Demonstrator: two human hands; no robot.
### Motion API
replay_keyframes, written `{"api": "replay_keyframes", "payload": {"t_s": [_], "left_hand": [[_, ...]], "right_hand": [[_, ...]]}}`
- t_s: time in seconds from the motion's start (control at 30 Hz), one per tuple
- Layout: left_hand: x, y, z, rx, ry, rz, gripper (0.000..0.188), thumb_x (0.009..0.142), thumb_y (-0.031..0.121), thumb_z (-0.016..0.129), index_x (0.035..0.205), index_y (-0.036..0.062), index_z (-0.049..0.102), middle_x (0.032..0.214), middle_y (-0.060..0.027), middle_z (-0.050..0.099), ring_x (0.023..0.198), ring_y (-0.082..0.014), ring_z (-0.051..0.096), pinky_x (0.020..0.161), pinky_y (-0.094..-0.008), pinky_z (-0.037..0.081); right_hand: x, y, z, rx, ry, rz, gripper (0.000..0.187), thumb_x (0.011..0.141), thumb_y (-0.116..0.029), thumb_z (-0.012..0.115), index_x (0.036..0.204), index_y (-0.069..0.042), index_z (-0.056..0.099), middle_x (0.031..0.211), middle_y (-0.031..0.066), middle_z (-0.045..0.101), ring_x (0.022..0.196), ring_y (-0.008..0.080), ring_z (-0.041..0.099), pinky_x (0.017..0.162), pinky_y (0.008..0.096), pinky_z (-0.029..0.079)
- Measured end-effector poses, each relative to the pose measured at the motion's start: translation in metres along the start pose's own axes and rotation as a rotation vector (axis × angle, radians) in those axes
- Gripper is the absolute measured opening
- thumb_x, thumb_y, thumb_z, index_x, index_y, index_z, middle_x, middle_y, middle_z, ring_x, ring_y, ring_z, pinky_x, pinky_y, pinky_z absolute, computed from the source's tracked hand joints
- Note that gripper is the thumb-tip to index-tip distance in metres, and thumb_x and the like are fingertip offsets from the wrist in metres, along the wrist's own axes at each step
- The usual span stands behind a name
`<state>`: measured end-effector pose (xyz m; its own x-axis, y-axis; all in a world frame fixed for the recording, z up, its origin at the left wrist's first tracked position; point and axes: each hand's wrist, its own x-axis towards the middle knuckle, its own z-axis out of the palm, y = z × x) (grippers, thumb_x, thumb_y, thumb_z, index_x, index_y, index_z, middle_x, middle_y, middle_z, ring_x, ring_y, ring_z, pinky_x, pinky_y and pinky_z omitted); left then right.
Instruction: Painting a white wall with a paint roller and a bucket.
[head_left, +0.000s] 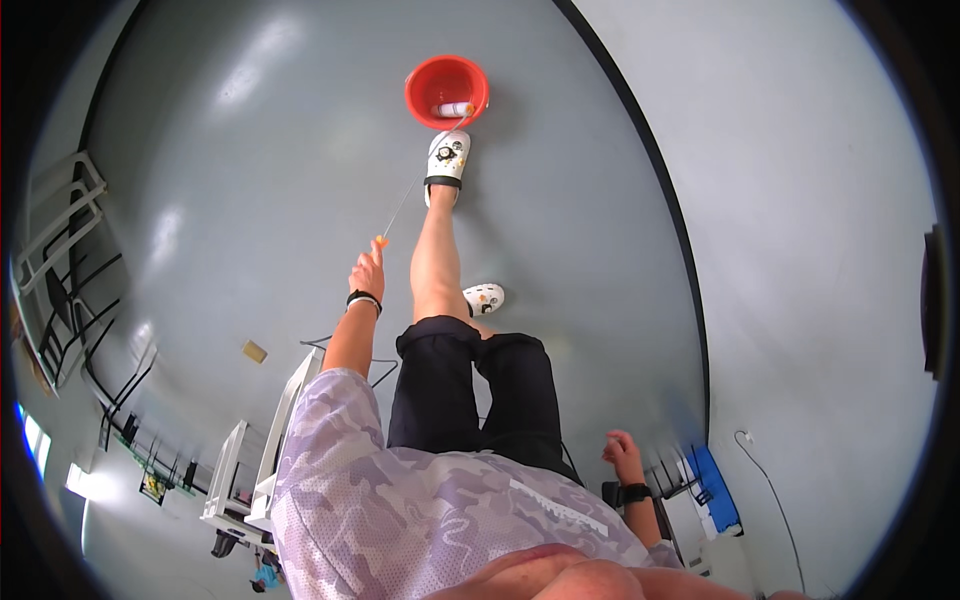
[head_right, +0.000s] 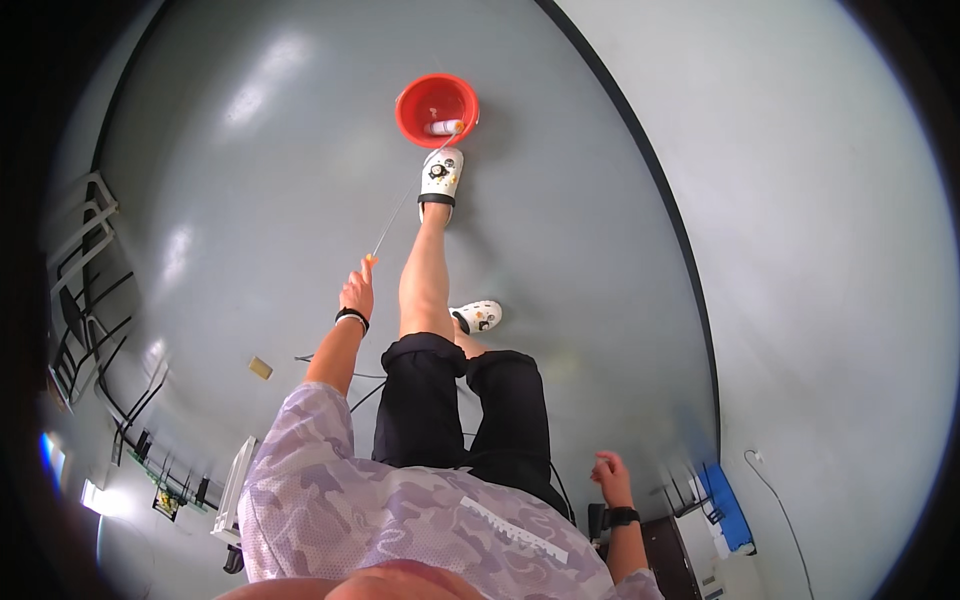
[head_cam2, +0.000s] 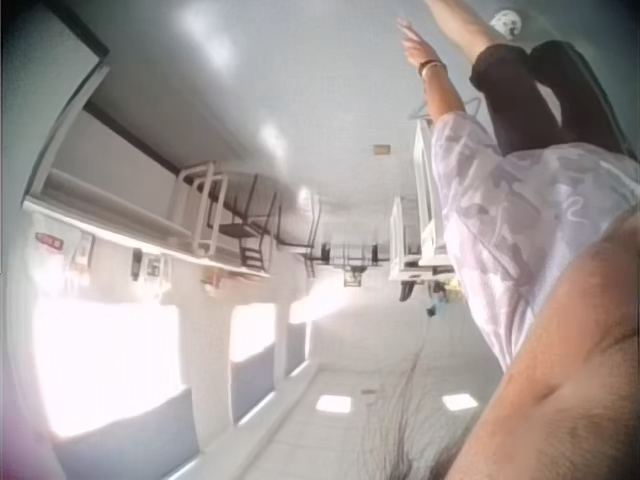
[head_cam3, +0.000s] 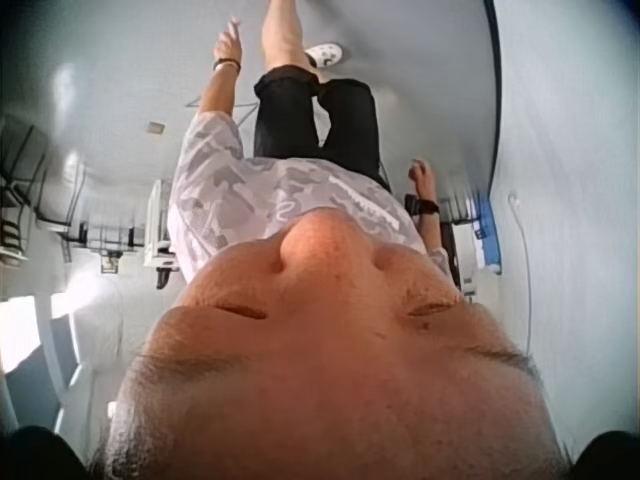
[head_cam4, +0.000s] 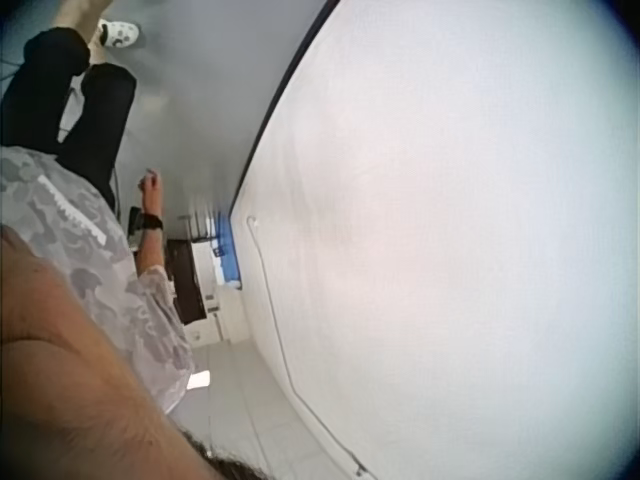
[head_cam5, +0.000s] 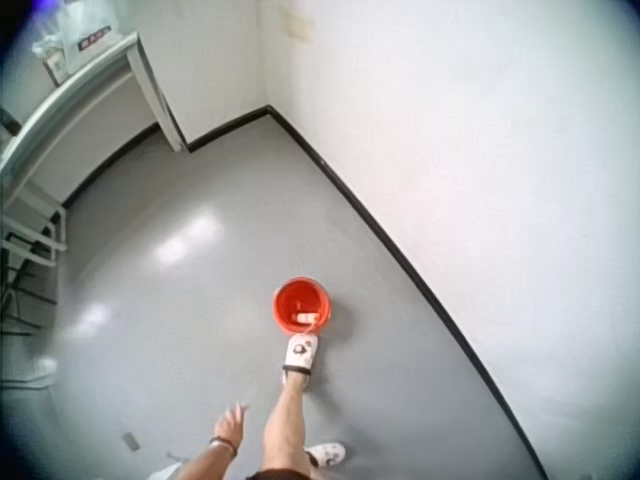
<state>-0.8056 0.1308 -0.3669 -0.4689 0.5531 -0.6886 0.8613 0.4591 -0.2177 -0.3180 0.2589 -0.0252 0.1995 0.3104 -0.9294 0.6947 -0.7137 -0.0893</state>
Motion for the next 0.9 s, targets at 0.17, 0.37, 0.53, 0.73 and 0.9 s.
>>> {"api": "replay_keyframes", "payload": {"t_s": [0.17,0.37,0.53,0.73,0.9], "left_hand": [[-0.030,-0.005,-0.006,-0.042,-0.072,0.022,0.055,0.077,0.010,0.041,0.126,0.0106,0.016,0.081,-0.0074,0.047,0.060,-0.0168,0.057,0.051,-0.0245,0.049],[-0.055,-0.013,-0.008,-0.065,-0.111,-0.004,0.055,0.078,0.012,0.040,0.127,0.0106,0.014,0.079,-0.0078,0.049,0.059,-0.0176,0.058,0.051,-0.0267,0.049],[-0.058,-0.024,-0.021,-0.416,-0.129,-0.123,0.042,0.077,0.011,0.040,0.117,0.0089,0.026,0.083,-0.0163,0.052,0.066,-0.0301,0.058,0.056,-0.0377,0.048],[-0.041,-0.032,-0.066,-0.824,-0.126,-0.248,0.037,0.075,0.013,0.043,0.109,0.0076,0.029,0.084,-0.0242,0.054,0.076,-0.0394,0.053,0.067,-0.0466,0.042],[-0.028,-0.013,-0.098,-0.887,-0.202,-0.265,0.030,0.073,0.011,0.040,0.102,0.0039,0.033,0.087,-0.0255,0.053,0.084,-0.0394,0.051,0.074,-0.0437,0.041]], "right_hand": [[0.009,0.008,-0.001,0.004,0.000,-0.075,0.018,0.078,-0.013,0.046,0.094,-0.007,0.049,0.065,0.0038,0.051,0.057,0.0102,0.051,0.054,0.0220,0.043],[0.005,-0.011,0.004,-0.003,0.000,-0.089,0.018,0.078,-0.014,0.047,0.094,-0.008,0.049,0.065,0.0033,0.050,0.058,0.0099,0.050,0.055,0.0221,0.044],[0.000,-0.016,0.006,0.009,0.001,-0.117,0.017,0.079,-0.015,0.047,0.094,-0.008,0.050,0.066,0.0028,0.050,0.058,0.0094,0.049,0.054,0.0221,0.043],[-0.002,-0.017,0.005,0.025,-0.021,-0.094,0.016,0.079,-0.015,0.047,0.094,-0.009,0.050,0.066,0.0023,0.050,0.058,0.0094,0.049,0.053,0.0221,0.043],[-0.004,-0.027,0.007,0.043,-0.020,-0.092,0.017,0.079,-0.015,0.047,0.094,-0.009,0.049,0.065,0.0023,0.050,0.057,0.0094,0.049,0.053,0.0219,0.042]]}}
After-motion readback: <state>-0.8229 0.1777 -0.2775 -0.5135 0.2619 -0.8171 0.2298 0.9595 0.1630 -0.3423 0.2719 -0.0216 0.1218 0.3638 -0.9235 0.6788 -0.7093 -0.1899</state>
